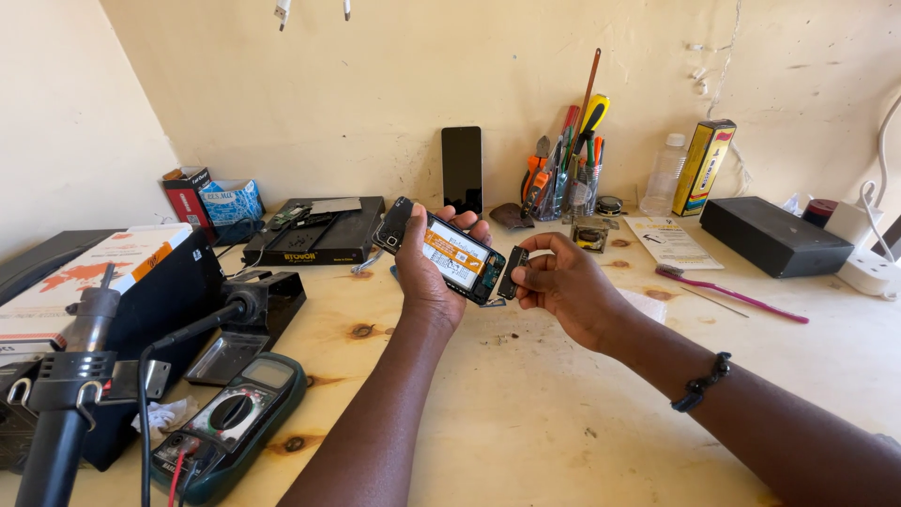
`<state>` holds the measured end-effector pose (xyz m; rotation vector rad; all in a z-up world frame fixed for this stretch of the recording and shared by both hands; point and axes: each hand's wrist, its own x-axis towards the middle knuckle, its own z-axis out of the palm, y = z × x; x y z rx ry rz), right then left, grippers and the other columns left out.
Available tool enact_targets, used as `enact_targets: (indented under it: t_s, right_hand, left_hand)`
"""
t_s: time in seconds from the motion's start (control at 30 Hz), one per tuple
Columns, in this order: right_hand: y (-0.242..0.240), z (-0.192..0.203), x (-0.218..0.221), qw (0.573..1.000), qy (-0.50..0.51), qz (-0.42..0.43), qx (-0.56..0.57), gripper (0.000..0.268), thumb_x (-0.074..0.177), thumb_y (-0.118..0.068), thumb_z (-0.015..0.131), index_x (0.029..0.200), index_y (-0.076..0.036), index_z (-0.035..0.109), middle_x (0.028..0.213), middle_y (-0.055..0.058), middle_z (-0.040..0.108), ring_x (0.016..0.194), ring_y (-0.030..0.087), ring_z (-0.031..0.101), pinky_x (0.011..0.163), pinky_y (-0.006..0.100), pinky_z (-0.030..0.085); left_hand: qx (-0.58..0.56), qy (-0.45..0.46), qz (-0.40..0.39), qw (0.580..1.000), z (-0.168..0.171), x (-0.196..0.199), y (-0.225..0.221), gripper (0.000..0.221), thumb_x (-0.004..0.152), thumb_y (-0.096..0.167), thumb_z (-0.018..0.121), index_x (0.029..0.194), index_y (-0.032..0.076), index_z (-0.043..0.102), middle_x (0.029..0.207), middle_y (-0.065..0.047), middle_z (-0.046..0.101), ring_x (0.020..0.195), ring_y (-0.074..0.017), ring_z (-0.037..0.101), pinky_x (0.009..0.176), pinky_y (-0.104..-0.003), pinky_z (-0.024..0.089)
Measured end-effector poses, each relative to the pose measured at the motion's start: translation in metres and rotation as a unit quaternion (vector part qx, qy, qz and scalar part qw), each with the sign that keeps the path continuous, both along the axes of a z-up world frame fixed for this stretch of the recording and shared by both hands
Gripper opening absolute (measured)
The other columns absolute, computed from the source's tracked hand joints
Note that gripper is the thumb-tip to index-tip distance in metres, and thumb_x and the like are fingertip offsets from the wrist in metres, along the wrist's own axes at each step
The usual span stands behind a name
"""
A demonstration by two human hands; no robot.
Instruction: Reassembling the internal components and back cover of a smartphone on a repair bench
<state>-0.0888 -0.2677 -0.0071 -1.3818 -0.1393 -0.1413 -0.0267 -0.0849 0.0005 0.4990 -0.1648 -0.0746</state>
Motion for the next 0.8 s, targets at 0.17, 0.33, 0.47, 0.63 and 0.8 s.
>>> enact_targets:
  t_s: [0.17, 0.33, 0.47, 0.63, 0.8]
  right_hand:
    - [0.009, 0.006, -0.009, 1.000, -0.006, -0.004, 0.011, 0.048, 0.095, 0.006, 0.073, 0.139, 0.001, 0.056, 0.095, 0.020, 0.061, 0.079, 0.028, 0.072, 0.065, 0.037, 0.066]
    - [0.013, 0.008, -0.014, 1.000, -0.015, -0.008, 0.016, 0.048, 0.096, 0.005, 0.072, 0.140, 0.000, 0.055, 0.096, 0.020, 0.060, 0.080, 0.028, 0.071, 0.066, 0.036, 0.065]
    - [0.015, 0.009, -0.017, 0.999, -0.024, -0.013, 0.017, 0.048, 0.096, 0.004, 0.072, 0.141, 0.000, 0.055, 0.097, 0.020, 0.060, 0.083, 0.028, 0.071, 0.068, 0.036, 0.066]
    - [0.025, 0.008, -0.021, 1.000, -0.022, -0.013, 0.013, 0.048, 0.097, 0.005, 0.072, 0.142, -0.001, 0.055, 0.097, 0.020, 0.059, 0.083, 0.029, 0.071, 0.069, 0.037, 0.066]
    - [0.032, 0.008, -0.024, 0.999, -0.019, -0.028, 0.007, 0.052, 0.094, 0.005, 0.075, 0.142, -0.001, 0.055, 0.098, 0.016, 0.053, 0.082, 0.028, 0.072, 0.070, 0.037, 0.067]
  left_hand:
    - [-0.012, -0.004, 0.006, 1.000, 0.004, -0.005, -0.001, 0.050, 0.100, 0.055, 0.067, 0.115, 0.008, 0.071, 0.108, -0.022, 0.079, 0.100, -0.0392, 0.080, 0.098, -0.057, 0.065]
    - [-0.008, -0.005, 0.003, 1.000, 0.005, -0.007, -0.002, 0.050, 0.100, 0.055, 0.066, 0.116, 0.008, 0.070, 0.108, -0.022, 0.079, 0.100, -0.0387, 0.080, 0.098, -0.057, 0.065]
    - [-0.010, -0.009, -0.001, 1.000, 0.006, -0.008, -0.003, 0.050, 0.100, 0.055, 0.066, 0.117, 0.008, 0.070, 0.109, -0.022, 0.079, 0.100, -0.0384, 0.080, 0.098, -0.057, 0.065]
    - [-0.010, -0.008, -0.004, 1.000, 0.005, -0.008, -0.006, 0.051, 0.100, 0.055, 0.067, 0.118, 0.008, 0.069, 0.110, -0.023, 0.079, 0.099, -0.0385, 0.080, 0.098, -0.057, 0.065]
    - [-0.014, -0.016, -0.007, 1.000, 0.007, -0.012, -0.011, 0.050, 0.101, 0.054, 0.065, 0.118, 0.007, 0.069, 0.109, -0.022, 0.079, 0.098, -0.0376, 0.080, 0.099, -0.056, 0.065]
